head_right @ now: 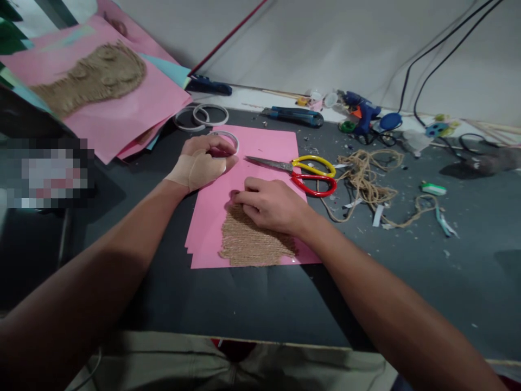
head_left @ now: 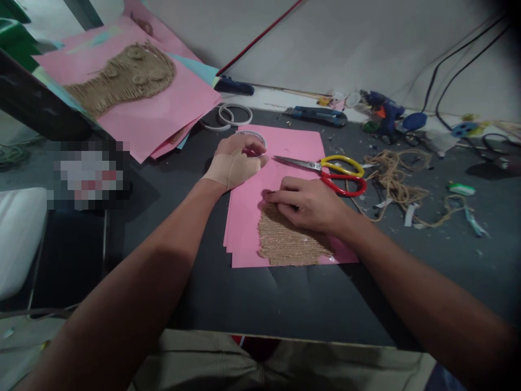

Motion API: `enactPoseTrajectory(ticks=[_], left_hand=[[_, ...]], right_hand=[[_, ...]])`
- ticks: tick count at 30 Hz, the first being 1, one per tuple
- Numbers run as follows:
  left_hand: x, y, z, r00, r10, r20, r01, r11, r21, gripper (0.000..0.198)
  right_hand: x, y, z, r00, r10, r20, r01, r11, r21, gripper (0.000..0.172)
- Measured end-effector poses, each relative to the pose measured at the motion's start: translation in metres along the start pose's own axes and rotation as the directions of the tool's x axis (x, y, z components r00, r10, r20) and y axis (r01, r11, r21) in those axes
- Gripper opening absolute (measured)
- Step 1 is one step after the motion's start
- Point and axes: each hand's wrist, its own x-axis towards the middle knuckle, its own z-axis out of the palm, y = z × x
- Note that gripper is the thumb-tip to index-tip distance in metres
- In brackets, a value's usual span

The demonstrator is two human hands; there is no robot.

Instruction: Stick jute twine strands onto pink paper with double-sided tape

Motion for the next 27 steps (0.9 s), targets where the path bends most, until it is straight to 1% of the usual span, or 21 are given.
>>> enactPoseTrajectory(ticks=[3, 8, 14, 17, 21, 24, 27], left_hand=[[0.0, 0.0, 0.0, 1.0, 0.0, 0.013, 0.0, 1.0, 0.011, 0.008], [0.0, 0.001, 0.0, 1.0, -0.002, 0.015, 0.002, 1.0, 0.028, 0.009], [-0.002, 0.005, -0.001, 1.0, 0.023, -0.018, -0.023, 0.999, 0.026, 0.008], [-0.002, 0.006, -0.001, 1.0, 0.022, -0.012, -0.022, 0.999, 0.036, 0.009], [-0.002, 0.007, -0.002, 1.0, 0.001, 0.006, -0.002, 0.999, 0.037, 0.009], [-0.002, 0.009, -0.002, 1.0, -0.018, 0.013, 0.018, 0.999, 0.038, 0.011], [-0.001, 0.01, -0.003, 0.999, -0.034, 0.016, 0.033, 0.998, 0.044, 0.013]], right_hand=[[0.0, -0.002, 0.0, 1.0, 0.017, -0.004, -0.017, 1.0, 0.0, 0.033], [0.003, -0.008, -0.001, 0.995, 0.097, 0.014, -0.097, 0.995, 0.007, 0.035], [0.005, -0.009, 0.0, 0.991, 0.135, 0.023, -0.136, 0.989, 0.051, 0.035], [0.005, -0.008, 0.001, 0.989, 0.146, 0.012, -0.146, 0.986, 0.081, 0.034], [0.007, -0.005, 0.003, 0.987, 0.159, -0.035, -0.151, 0.974, 0.171, 0.032], [0.009, -0.003, 0.004, 0.972, 0.227, -0.065, -0.198, 0.934, 0.296, 0.03], [0.013, -0.002, 0.0, 0.953, 0.302, -0.022, -0.266, 0.869, 0.417, 0.03]])
